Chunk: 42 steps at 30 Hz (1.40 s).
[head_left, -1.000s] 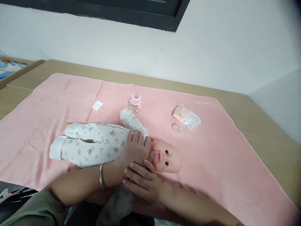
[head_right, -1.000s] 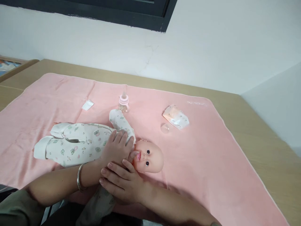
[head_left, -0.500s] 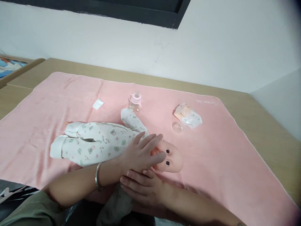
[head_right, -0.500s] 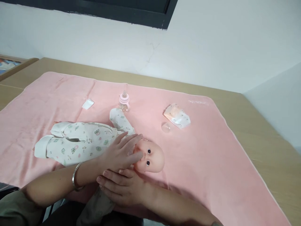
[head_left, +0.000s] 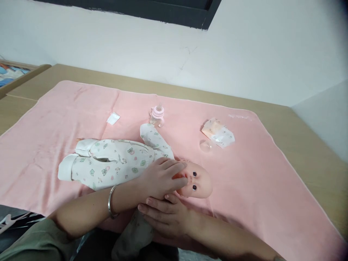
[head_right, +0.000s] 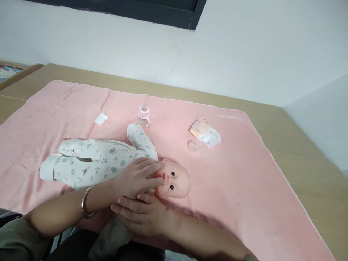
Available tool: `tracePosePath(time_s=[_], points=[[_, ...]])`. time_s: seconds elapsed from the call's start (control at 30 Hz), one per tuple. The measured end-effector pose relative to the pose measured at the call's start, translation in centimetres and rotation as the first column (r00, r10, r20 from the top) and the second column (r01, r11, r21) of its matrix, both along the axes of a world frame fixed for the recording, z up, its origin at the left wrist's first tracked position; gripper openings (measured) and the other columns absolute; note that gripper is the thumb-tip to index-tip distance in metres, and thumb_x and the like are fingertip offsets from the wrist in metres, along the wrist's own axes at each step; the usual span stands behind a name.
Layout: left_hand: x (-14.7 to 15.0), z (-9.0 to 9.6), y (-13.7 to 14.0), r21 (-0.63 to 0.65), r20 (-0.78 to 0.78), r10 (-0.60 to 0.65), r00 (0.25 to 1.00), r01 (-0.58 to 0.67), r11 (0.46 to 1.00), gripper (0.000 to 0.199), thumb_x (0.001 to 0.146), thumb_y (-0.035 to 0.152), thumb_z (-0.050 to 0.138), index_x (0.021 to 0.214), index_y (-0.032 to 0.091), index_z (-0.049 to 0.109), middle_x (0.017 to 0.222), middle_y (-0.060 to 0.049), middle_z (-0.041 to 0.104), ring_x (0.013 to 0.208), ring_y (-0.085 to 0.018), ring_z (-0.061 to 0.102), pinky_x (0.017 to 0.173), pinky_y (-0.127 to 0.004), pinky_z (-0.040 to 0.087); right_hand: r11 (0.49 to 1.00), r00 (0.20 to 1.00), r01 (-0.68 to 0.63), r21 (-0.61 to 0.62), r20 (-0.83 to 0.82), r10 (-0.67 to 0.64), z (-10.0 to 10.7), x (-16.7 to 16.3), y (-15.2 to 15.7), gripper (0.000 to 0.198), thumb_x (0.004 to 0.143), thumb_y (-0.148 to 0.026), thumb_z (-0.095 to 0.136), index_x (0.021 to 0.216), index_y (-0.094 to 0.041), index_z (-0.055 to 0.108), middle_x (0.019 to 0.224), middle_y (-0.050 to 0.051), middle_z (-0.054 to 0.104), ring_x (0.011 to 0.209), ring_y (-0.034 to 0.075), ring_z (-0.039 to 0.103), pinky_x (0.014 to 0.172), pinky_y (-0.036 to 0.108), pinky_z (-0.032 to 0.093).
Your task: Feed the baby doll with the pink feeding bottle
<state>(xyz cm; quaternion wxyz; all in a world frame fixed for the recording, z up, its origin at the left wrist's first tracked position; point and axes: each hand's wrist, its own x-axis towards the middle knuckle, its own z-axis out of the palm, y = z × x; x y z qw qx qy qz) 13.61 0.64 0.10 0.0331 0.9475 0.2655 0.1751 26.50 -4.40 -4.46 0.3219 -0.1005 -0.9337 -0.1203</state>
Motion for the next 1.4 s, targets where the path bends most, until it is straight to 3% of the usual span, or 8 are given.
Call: tracePosePath(time_s=[0.37,0.57,1.27,1.4], points=[[0.38,-0.57,-0.05,0.029,-0.018,0.028,0.999,-0.028,0.999,0.017,0.085,0.023,0.033,0.092,0.023,0.048,0.124,-0.01,0.04,0.098,-0.023,0.048,0.082,-0.04,0.037,1.0,0.997,-0.003,-0.012,-0.077,0.002,-0.53,-0.13,-0.06,0.032,0.075,-0.032,0.04,0.101,-0.026,0.058,0.127,-0.005,0.04,0.12,0.014,0.035,0.112,0.04,0.006],[0.41,-0.54,0.01,0.025,-0.019,0.028,0.999,-0.027,0.999,0.017,0.084,0.025,0.034,0.093,0.023,0.049,0.127,-0.01,0.038,0.1,-0.024,0.047,0.083,-0.041,0.036,1.0,0.999,-0.001,0.005,-0.047,0.001,-0.48,0.01,-0.03,0.034,0.075,-0.037,0.041,0.104,-0.026,0.057,0.128,-0.005,0.038,0.12,0.014,0.034,0.111,0.041,0.004],[0.25,-0.42,0.07,0.013,-0.026,0.013,1.0,-0.013,1.0,0.022,0.085,0.024,0.033,0.097,0.024,0.05,0.13,-0.008,0.036,0.099,-0.023,0.047,0.082,-0.04,0.037,1.0,0.998,0.007,0.001,-0.061,-0.007,-0.72,-0.03,-0.16,0.033,0.073,-0.03,0.042,0.102,-0.027,0.058,0.128,-0.006,0.038,0.122,0.013,0.032,0.112,0.04,0.003],[0.32,-0.47,0.04,0.003,-0.036,0.018,0.999,-0.018,1.0,0.023,0.086,0.025,0.031,0.1,0.025,0.05,0.131,-0.009,0.035,0.1,-0.023,0.047,0.083,-0.042,0.036,1.0,0.998,-0.013,-0.009,-0.061,0.013,-0.75,-0.04,-0.04,0.036,0.076,-0.037,0.038,0.104,-0.025,0.057,0.129,-0.004,0.038,0.122,0.015,0.031,0.112,0.041,0.003]])
